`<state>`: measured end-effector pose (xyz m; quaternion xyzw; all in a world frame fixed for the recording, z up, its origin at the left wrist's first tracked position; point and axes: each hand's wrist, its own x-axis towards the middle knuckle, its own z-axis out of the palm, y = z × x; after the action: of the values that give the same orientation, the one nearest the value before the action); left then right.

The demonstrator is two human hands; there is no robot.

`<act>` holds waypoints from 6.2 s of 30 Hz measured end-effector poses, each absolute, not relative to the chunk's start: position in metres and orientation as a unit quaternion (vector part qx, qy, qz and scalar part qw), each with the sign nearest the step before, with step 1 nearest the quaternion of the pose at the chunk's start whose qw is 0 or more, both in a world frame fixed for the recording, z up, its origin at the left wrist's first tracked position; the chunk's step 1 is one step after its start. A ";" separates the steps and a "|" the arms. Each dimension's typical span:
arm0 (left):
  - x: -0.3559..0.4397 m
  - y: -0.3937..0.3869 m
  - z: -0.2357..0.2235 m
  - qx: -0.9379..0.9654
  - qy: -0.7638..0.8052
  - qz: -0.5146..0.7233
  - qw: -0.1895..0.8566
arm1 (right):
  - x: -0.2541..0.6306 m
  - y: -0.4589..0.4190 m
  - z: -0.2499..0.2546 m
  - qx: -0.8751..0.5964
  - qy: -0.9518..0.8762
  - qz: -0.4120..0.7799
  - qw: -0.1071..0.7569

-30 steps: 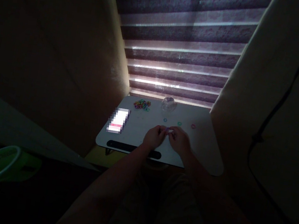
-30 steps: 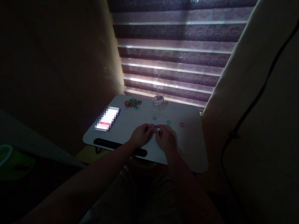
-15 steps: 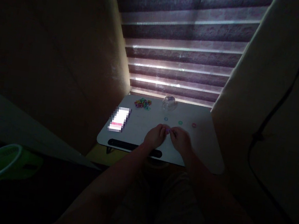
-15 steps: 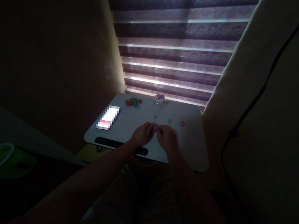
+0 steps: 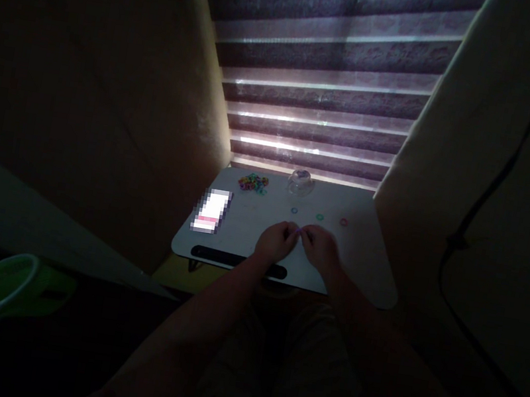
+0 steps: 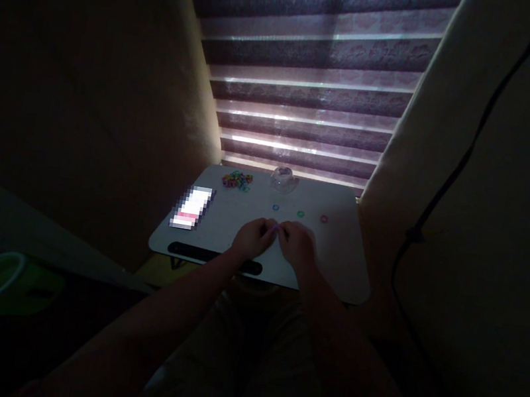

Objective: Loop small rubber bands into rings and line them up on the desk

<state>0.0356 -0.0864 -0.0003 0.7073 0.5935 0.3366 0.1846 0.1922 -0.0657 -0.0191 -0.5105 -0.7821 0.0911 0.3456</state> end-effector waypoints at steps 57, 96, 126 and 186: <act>0.033 -0.086 -0.003 0.695 0.579 0.363 0.223 | 0.192 -0.064 -0.023 -0.514 -0.784 0.059 0.344; 0.032 -0.087 -0.002 0.694 0.568 0.374 0.239 | 0.191 -0.066 -0.023 -0.519 -0.776 0.076 0.351; 0.030 -0.085 -0.004 0.707 0.547 0.376 0.244 | 0.191 -0.069 -0.017 -0.528 -0.784 0.068 0.320; 0.031 -0.086 -0.008 0.719 0.576 0.339 0.189 | 0.192 -0.068 -0.023 -0.497 -0.749 0.123 0.420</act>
<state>0.0307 -0.0860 -0.0078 0.7194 0.5762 0.3390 0.1888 0.1922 -0.0679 -0.0225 -0.4970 -0.7493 0.1231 0.4199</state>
